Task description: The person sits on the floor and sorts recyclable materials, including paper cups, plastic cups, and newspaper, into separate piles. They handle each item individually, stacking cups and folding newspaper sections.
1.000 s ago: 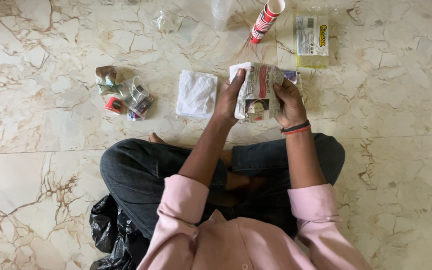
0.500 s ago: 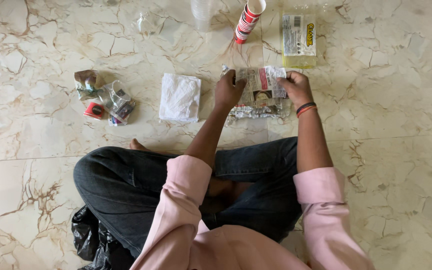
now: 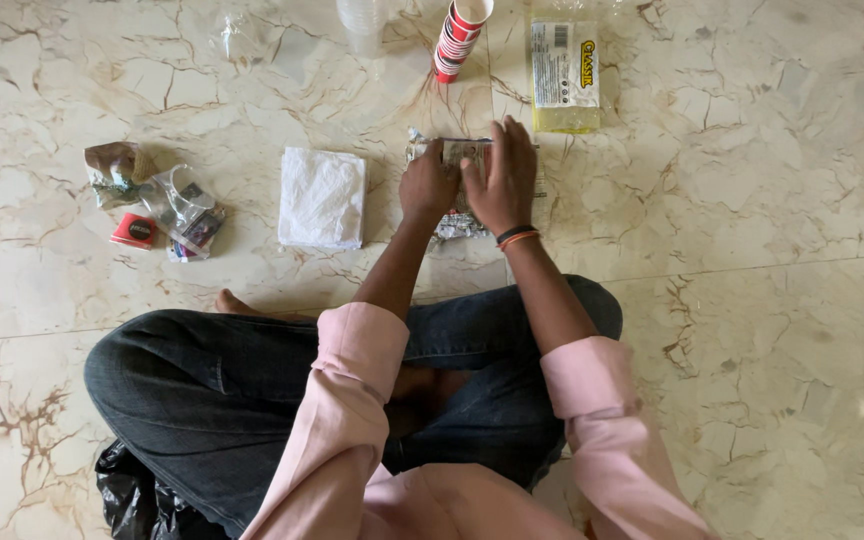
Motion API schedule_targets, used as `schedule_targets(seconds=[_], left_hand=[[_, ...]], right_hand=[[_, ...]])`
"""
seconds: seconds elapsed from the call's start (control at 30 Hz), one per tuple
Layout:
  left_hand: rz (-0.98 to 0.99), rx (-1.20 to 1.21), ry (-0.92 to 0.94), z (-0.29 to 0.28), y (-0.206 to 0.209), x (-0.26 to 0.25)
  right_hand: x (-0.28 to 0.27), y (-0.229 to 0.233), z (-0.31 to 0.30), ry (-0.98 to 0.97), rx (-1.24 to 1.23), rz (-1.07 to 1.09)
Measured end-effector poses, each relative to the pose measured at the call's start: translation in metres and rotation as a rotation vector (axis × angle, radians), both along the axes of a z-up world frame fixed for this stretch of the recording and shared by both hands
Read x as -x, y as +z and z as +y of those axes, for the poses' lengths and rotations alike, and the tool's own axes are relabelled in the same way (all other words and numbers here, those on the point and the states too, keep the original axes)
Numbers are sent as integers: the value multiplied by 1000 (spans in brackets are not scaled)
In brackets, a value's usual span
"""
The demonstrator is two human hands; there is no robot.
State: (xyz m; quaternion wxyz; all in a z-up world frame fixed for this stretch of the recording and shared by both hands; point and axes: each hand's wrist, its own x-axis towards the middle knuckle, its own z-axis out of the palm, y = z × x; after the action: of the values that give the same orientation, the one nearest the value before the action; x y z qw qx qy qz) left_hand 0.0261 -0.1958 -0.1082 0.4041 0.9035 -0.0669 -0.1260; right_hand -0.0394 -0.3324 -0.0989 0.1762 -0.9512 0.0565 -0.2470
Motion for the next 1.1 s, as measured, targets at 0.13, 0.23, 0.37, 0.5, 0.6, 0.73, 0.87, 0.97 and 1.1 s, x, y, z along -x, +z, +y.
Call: schedule_targets(seconds=[0.13, 0.23, 0.37, 0.5, 0.6, 0.73, 0.87, 0.97, 1.1], left_hand=[[-255, 159, 110, 13, -7, 0], [-331, 225, 169, 31, 5, -15], [-323, 267, 99, 70, 29, -42], [-396, 335, 12, 124, 70, -87], [-370, 324, -32, 174, 108, -113], [-512, 319, -6, 261, 128, -109], [-601, 330, 195, 348, 110, -94], [-408, 294, 484, 390, 81, -91], [-305, 120, 698, 417, 45, -100]], right_hand=[[-7, -31, 23, -101, 106, 239], [-17, -41, 31, -223, 22, 400], [-18, -51, 40, -224, 79, 593], [-19, -53, 46, -225, 88, 624], [-21, -51, 41, -220, 54, 626], [-20, -55, 37, -219, -8, 630], [-26, -51, 34, -241, -76, 534], [-23, -41, 19, -258, -65, 436], [-21, -38, 15, -245, -114, 254]])
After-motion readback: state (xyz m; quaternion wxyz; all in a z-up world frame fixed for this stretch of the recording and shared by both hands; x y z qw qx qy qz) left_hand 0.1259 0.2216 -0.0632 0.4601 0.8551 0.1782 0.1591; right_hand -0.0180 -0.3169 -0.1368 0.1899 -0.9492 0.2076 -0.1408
